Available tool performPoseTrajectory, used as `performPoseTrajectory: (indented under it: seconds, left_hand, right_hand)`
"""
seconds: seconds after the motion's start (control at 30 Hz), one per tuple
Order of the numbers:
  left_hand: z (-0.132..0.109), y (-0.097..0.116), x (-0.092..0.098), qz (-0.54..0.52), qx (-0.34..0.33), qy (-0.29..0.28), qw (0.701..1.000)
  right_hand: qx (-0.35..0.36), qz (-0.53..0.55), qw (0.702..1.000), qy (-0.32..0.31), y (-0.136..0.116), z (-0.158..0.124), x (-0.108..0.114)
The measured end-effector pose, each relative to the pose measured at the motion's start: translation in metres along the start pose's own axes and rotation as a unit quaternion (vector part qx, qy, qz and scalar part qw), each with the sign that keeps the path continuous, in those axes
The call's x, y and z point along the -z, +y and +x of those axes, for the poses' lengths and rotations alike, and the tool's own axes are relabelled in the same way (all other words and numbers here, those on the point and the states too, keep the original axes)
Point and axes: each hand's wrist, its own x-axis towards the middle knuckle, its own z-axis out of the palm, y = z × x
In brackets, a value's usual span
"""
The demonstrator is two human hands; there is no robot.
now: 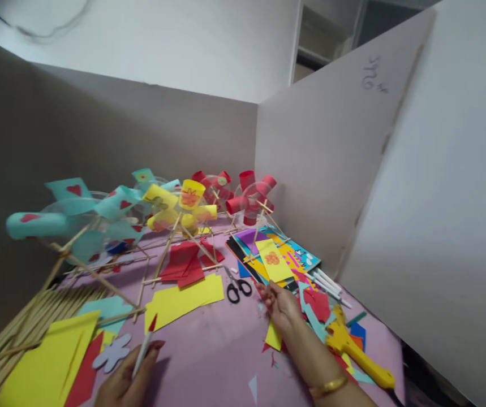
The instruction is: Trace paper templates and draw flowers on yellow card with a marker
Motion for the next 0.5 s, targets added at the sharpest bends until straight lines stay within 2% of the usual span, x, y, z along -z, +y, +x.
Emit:
performPoseTrajectory:
  seconds: [0.1, 0.2, 0.3, 0.33, 0.37, 0.4, 0.43, 0.47, 0.5]
  left_hand:
    - [-0.006, 0.011, 0.001, -0.003, -0.016, -0.027, 1.000]
    - [-0.014, 0.019, -0.001, 0.002, -0.048, -0.055, 0.997]
    - [-0.023, 0.026, -0.006, -0.002, -0.091, -0.087, 0.992]
    - [-0.026, 0.028, -0.008, -0.009, -0.101, -0.101, 0.990]
    - [-0.029, 0.030, -0.010, -0.018, -0.111, -0.118, 0.987]
    - [-0.033, 0.032, -0.012, -0.024, -0.121, -0.140, 0.982]
    - [-0.036, 0.034, -0.014, -0.027, -0.131, -0.164, 0.977]
    - [-0.039, 0.036, -0.016, -0.028, -0.142, -0.192, 0.971]
    - [-0.041, 0.038, -0.018, -0.027, -0.152, -0.218, 0.964]
  right_hand:
    - [-0.007, -0.035, 0.999, -0.015, 0.007, -0.011, -0.001]
    - [0.032, -0.070, 0.996, -0.039, 0.019, -0.035, -0.011]
    - [0.087, -0.120, 0.983, -0.104, 0.041, -0.071, -0.023]
    - [0.130, -0.148, 0.971, -0.138, 0.049, -0.083, -0.026]
    - [0.261, -0.244, 0.910, -0.212, 0.057, -0.094, -0.029]
    - [0.377, -0.333, 0.819, -0.276, 0.064, -0.102, -0.030]
    - [0.468, -0.388, 0.730, -0.314, 0.070, -0.109, -0.030]
    - [0.526, -0.426, 0.661, -0.322, 0.075, -0.113, -0.029]
    - [0.563, -0.452, 0.614, -0.320, 0.078, -0.115, -0.027]
